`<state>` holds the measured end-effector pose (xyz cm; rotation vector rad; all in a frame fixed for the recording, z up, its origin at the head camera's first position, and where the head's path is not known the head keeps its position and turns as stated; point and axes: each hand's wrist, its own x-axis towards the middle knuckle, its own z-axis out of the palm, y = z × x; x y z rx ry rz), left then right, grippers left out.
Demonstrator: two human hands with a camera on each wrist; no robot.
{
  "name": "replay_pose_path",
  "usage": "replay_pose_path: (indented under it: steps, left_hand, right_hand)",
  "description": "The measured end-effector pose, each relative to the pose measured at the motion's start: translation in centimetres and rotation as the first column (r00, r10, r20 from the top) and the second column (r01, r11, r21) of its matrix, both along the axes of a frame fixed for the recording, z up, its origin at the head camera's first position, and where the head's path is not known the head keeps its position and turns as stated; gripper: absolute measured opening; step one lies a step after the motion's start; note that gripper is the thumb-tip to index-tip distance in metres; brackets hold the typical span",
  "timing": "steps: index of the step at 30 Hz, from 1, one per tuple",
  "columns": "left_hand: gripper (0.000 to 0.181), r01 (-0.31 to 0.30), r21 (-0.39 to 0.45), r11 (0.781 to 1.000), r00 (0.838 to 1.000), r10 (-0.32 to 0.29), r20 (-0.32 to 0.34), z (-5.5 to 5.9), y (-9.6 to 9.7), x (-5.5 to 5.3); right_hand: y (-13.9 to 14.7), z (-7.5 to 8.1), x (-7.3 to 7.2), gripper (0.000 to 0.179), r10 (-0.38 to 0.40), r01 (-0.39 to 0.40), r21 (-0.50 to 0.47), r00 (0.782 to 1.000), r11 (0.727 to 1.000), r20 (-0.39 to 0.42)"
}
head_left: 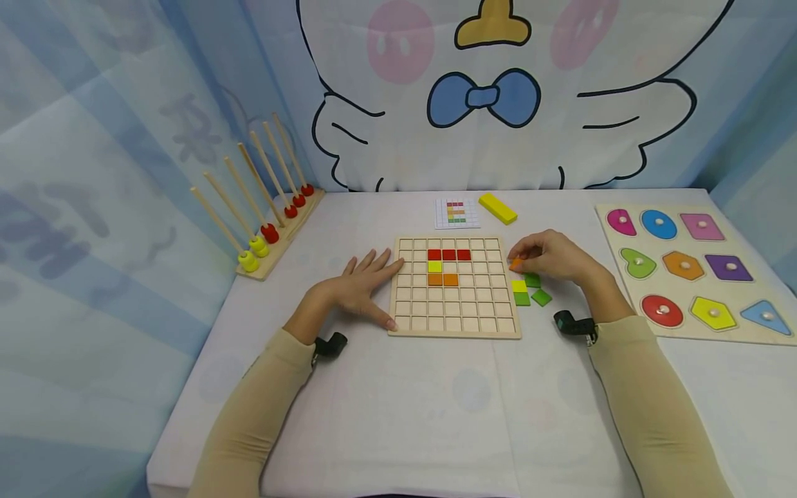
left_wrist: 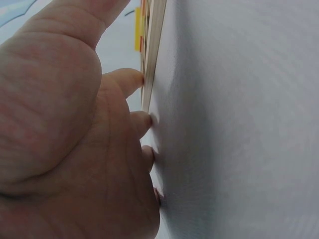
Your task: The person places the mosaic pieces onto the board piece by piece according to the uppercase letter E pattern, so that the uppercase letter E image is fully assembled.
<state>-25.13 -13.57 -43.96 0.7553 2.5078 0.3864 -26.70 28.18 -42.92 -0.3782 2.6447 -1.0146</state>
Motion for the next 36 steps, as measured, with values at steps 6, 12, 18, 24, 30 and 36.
replay_pose_path:
  steps: [6,12,18,24,30,36]
  left_hand:
    - [0.135,-0.001,0.006,1.0,1.0,0.001,-0.007,-0.1,0.0,0.0]
    - [0.135,0.001,0.005,1.0,1.0,-0.001,-0.008,0.0,0.0,0.0]
    - [0.135,0.002,0.001,1.0,1.0,-0.002,-0.011,-0.1,0.0,0.0]
    - [0.134,0.0,0.009,1.0,1.0,0.0,-0.005,0.1,0.0,0.1]
    - [0.134,0.0,0.008,1.0,1.0,0.0,-0.006,0.1,0.0,0.1]
    - [0.134,-0.002,0.009,1.0,1.0,0.002,-0.003,0.0,0.0,0.1]
  right_hand:
    - [-0.2,0.1,0.0,0.021,-0.066,0.065,-0.027,0.997,0.998,-0.044]
    - [-0.2,0.3,0.0,0.025,-0.099,0.094,-0.095,0.994,0.991,-0.054]
    - [-0.6,0.7,0.2,0.029,-0.092,0.08,-0.163,0.994,0.983,-0.067]
    - [-1.0,0.9,0.3,0.032,-0.092,0.078,-0.182,0.993,0.98,-0.069]
    - [-1.6,0.7,0.2,0.031,-0.081,0.063,-0.183,0.992,0.981,-0.093]
    - [-2.5,0.9,0.2,0.032,-0.079,0.06,-0.168,0.991,0.984,-0.106]
